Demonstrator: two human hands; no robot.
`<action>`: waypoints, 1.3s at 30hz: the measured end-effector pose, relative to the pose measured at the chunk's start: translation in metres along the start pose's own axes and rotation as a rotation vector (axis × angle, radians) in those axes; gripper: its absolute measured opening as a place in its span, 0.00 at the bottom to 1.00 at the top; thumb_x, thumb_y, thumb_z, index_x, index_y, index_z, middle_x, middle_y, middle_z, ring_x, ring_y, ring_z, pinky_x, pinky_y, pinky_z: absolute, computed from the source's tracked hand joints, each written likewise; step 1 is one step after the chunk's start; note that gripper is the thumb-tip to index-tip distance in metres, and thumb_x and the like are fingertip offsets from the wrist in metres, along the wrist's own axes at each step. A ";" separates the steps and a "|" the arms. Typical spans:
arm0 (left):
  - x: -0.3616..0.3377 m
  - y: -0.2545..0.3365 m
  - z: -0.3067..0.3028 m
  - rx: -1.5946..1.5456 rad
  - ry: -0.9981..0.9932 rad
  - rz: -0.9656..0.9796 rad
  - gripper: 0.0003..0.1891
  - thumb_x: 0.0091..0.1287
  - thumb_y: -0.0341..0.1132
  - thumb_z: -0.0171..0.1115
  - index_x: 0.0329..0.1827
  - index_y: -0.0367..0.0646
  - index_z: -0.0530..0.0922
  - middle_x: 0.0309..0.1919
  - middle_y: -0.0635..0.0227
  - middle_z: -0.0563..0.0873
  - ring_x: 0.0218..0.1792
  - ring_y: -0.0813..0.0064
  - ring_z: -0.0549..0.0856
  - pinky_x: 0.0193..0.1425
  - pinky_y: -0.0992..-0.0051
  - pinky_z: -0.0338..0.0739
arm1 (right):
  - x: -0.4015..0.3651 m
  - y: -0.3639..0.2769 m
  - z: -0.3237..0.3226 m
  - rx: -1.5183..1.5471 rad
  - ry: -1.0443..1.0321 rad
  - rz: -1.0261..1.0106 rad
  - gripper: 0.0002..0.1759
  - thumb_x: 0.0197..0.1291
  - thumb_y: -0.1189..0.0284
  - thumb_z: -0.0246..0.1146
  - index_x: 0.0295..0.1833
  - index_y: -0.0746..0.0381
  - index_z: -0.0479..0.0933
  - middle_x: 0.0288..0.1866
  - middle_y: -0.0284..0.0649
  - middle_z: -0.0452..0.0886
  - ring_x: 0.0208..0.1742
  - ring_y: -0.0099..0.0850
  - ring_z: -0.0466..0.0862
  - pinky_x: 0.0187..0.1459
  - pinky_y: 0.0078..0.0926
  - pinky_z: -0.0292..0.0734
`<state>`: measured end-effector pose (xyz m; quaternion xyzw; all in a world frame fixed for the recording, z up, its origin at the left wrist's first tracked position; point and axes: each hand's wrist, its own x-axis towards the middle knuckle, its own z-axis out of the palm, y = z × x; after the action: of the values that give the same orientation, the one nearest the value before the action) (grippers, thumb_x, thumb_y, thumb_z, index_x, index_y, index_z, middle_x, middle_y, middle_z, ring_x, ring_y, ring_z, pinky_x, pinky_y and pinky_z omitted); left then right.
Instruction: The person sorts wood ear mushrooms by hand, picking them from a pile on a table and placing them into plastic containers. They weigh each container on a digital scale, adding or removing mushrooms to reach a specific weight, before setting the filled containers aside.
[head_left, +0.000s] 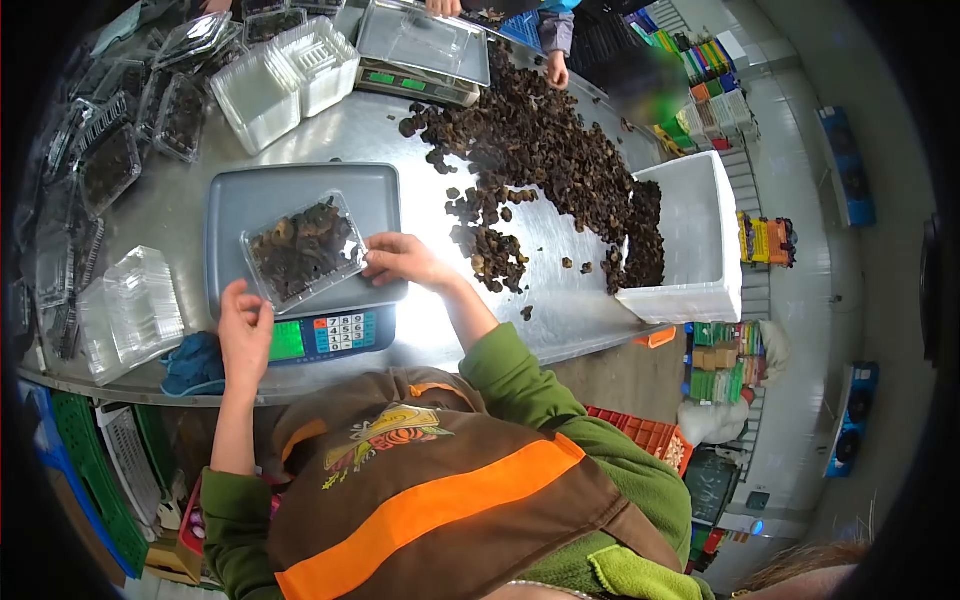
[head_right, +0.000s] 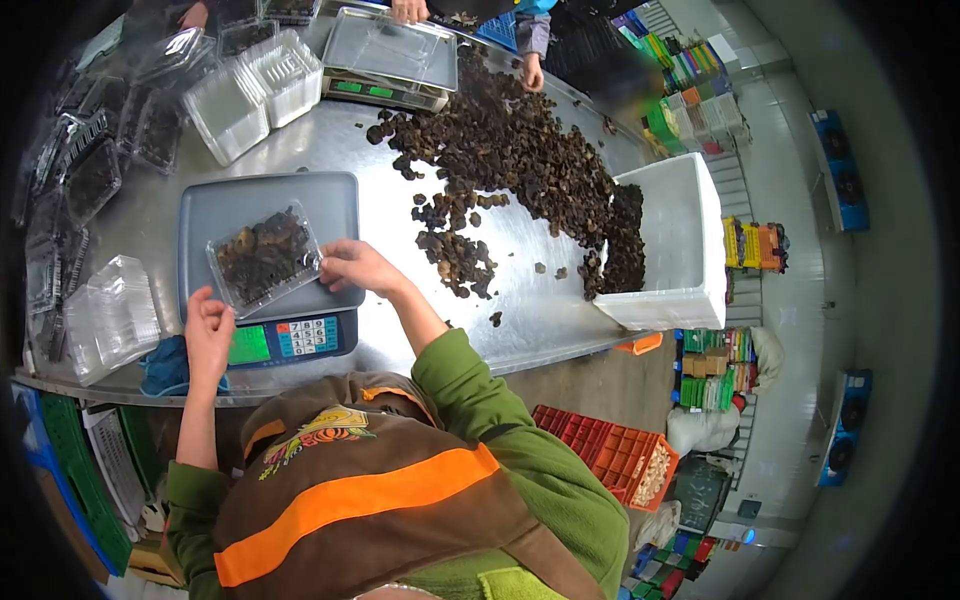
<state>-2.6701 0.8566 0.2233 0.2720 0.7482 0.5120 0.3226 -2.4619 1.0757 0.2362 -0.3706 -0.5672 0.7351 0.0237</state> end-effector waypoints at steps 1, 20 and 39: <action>0.001 0.000 -0.002 -0.089 -0.110 -0.132 0.19 0.67 0.30 0.59 0.58 0.31 0.68 0.35 0.61 0.81 0.28 0.74 0.82 0.30 0.74 0.79 | -0.001 0.000 0.002 0.020 0.033 0.005 0.17 0.64 0.72 0.61 0.55 0.70 0.73 0.44 0.45 0.81 0.42 0.31 0.83 0.41 0.28 0.83; 0.147 0.119 -0.142 -0.565 0.371 0.284 0.21 0.75 0.38 0.54 0.64 0.33 0.68 0.54 0.55 0.81 0.53 0.62 0.83 0.55 0.68 0.79 | 0.032 -0.048 0.073 -0.306 0.001 -0.376 0.23 0.64 0.66 0.65 0.59 0.69 0.74 0.49 0.41 0.82 0.49 0.27 0.81 0.54 0.25 0.76; 0.081 -0.121 -0.219 1.003 0.242 -0.155 0.19 0.60 0.47 0.70 0.38 0.35 0.85 0.33 0.55 0.87 0.34 0.62 0.85 0.42 0.62 0.78 | -0.076 0.061 0.002 -0.217 0.447 -0.366 0.12 0.59 0.70 0.63 0.45 0.66 0.80 0.40 0.43 0.85 0.41 0.31 0.85 0.47 0.28 0.79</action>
<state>-2.8982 0.7471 0.1519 0.2758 0.9514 0.0929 0.1008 -2.3846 1.0175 0.2235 -0.4152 -0.6803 0.5543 0.2399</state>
